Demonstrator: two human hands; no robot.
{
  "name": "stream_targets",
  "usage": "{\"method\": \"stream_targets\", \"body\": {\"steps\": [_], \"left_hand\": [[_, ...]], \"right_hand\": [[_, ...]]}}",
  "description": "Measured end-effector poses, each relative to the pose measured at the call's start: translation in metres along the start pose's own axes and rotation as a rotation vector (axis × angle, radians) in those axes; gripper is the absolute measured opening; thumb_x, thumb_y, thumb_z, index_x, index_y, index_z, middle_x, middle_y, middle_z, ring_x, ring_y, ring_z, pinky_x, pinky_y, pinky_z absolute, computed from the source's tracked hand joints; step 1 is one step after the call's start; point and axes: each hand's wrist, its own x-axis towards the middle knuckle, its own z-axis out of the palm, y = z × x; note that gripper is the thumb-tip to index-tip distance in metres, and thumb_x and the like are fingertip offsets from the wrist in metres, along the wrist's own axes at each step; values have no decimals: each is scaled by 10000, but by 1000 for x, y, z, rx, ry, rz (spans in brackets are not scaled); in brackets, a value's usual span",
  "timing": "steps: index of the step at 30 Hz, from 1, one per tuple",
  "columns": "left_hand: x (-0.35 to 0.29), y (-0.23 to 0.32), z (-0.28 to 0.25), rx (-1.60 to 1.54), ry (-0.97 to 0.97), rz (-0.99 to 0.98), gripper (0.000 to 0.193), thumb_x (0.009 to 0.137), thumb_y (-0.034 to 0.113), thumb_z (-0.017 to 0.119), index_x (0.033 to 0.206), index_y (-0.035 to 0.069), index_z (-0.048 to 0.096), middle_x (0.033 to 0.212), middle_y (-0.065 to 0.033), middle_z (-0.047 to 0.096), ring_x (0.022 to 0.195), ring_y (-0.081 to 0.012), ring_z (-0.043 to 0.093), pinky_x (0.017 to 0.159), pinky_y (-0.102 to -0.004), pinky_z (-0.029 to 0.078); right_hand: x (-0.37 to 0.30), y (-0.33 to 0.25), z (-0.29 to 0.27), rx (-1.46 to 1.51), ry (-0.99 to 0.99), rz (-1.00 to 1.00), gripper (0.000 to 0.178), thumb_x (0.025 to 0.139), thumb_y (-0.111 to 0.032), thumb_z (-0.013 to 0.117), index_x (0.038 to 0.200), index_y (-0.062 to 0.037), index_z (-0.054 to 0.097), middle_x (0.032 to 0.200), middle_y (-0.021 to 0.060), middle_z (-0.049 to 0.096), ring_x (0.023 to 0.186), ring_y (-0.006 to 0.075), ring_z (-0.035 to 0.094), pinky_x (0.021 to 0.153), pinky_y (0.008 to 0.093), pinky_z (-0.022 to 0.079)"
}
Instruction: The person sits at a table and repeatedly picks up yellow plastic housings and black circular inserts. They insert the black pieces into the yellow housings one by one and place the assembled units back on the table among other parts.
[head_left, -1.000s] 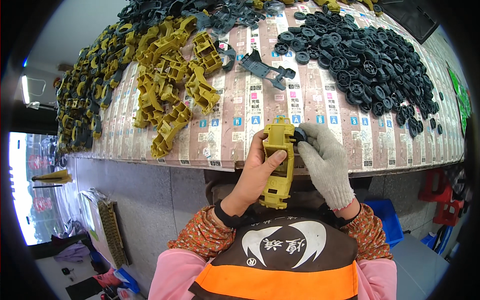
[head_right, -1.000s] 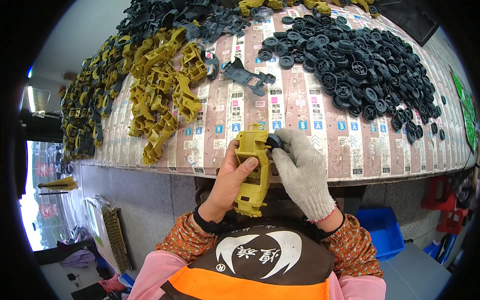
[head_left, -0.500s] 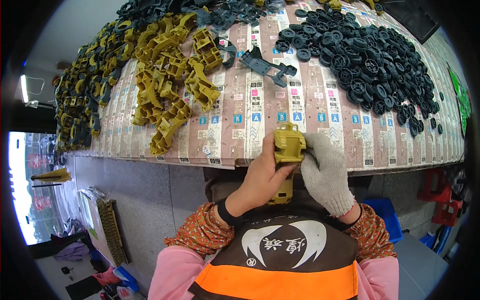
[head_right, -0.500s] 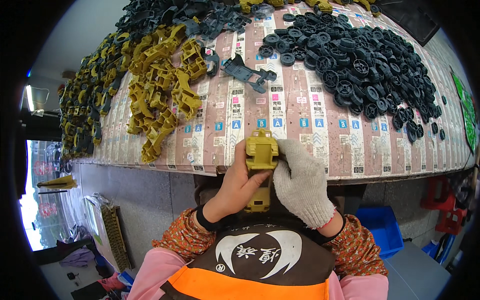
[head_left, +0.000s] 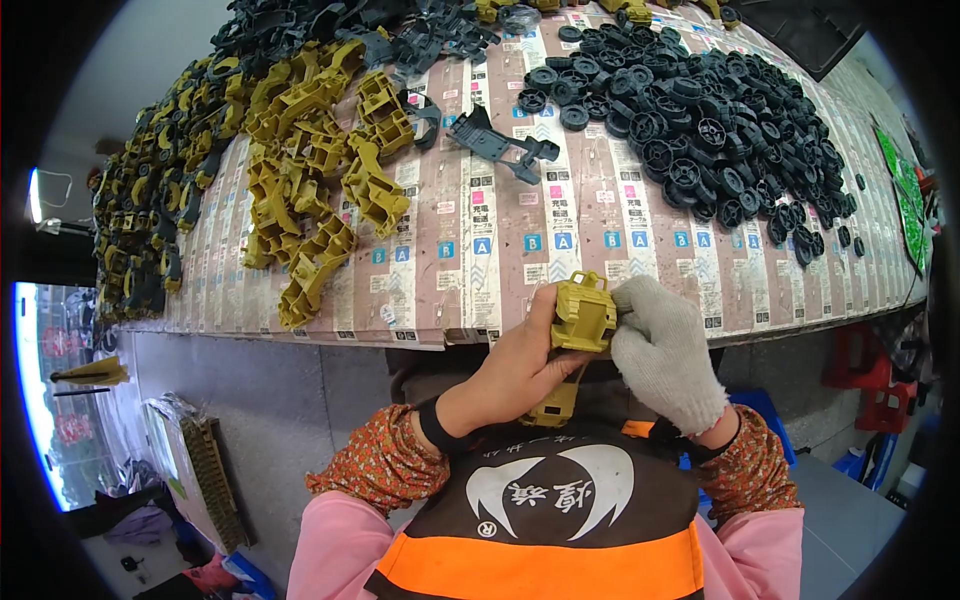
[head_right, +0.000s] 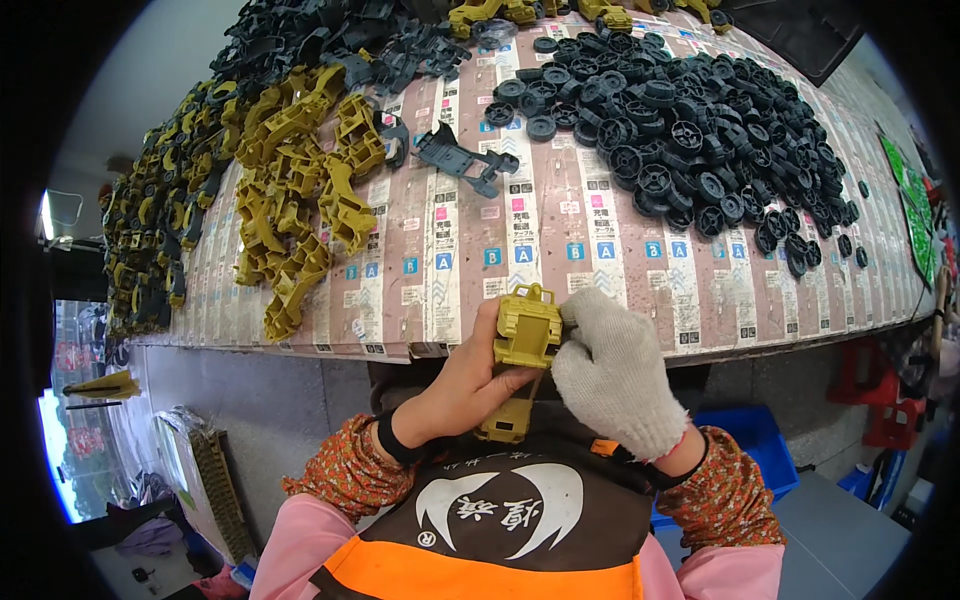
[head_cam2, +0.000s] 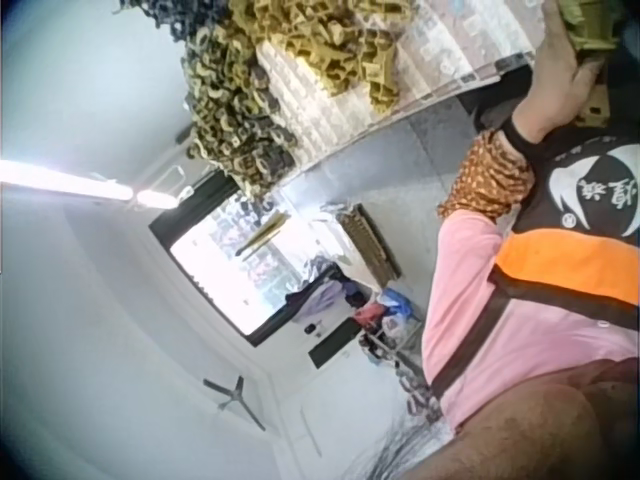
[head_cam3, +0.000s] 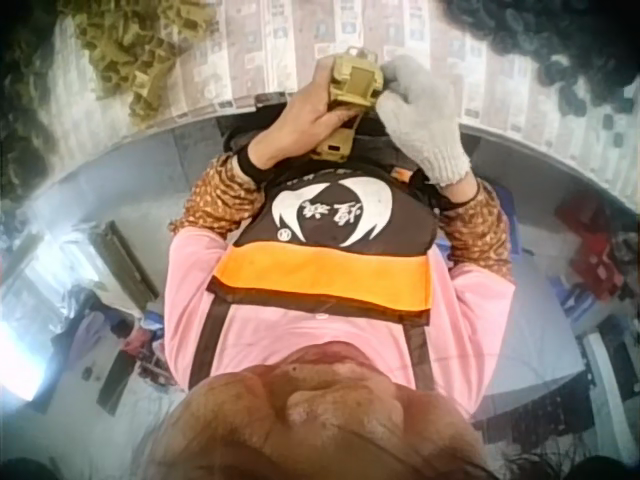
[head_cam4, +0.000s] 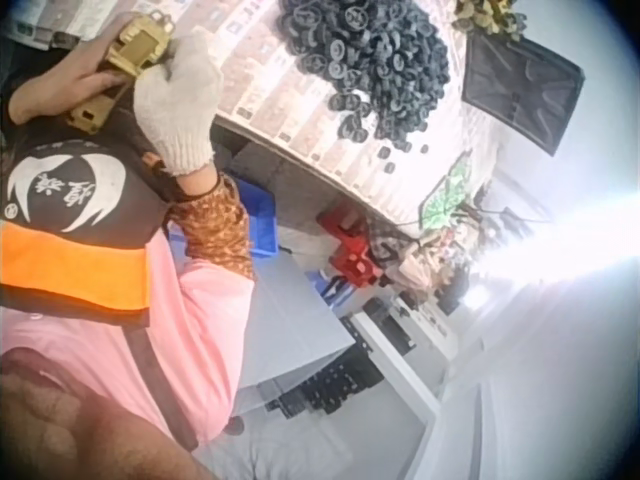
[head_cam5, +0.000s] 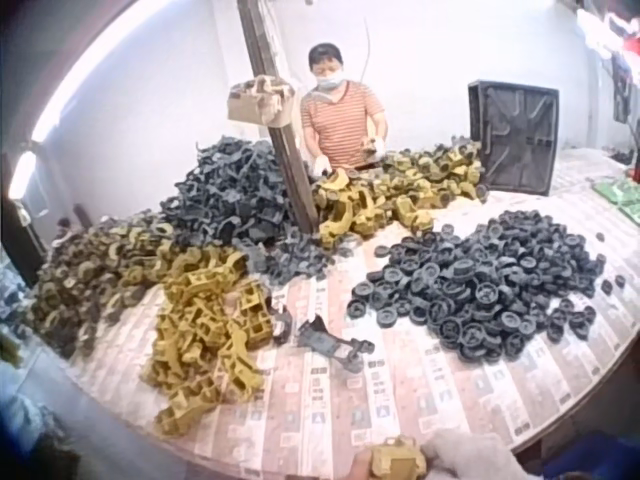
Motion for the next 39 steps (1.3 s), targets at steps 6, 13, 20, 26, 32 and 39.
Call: {"method": "stream_targets", "body": {"steps": [6,13,20,26,32,39], "left_hand": [[18,9,3,-663,171,-121,641,1022,147,722,1543,100,350,1339,-69,634,1199,-203,661,993,-367,559],[15,14,-29,-1010,331,-238,536,1015,148,729,1457,104,429,1251,-45,610,1091,-159,670,894,-339,620],[15,10,-24,-1054,427,-250,439,1017,205,731,1374,101,498,1133,-46,657,939,-150,704,771,-319,627],[15,9,-24,-1030,570,-180,312,1023,212,732,1259,83,574,998,-41,684,783,-143,715,679,-297,623],[20,11,-18,-977,628,-126,377,1010,163,745,1304,84,523,1063,-40,660,870,-136,704,727,-307,634],[16,11,-16,-901,677,-49,487,990,102,765,1361,106,450,1167,-39,618,981,-130,675,818,-303,616]], "right_hand": [[69,24,-48,-175,249,-132,170,1004,-164,626,977,-2,668,813,213,696,745,352,730,671,441,568],[108,51,-72,-986,374,-52,326,977,-360,693,958,-38,641,992,193,668,927,399,709,774,503,579],[104,45,-66,-849,416,-333,205,900,-140,737,996,-31,593,987,181,630,937,392,679,780,503,556],[40,1,-18,66,1,-143,162,951,-62,699,1064,-20,592,902,158,674,813,264,701,742,391,554],[-8,-3,34,123,-39,-151,299,955,1,649,1250,-8,600,1057,247,693,946,410,726,821,445,574],[-19,-10,42,115,-49,-175,376,945,22,610,1319,19,581,1094,275,686,1019,467,697,870,490,554]]}}
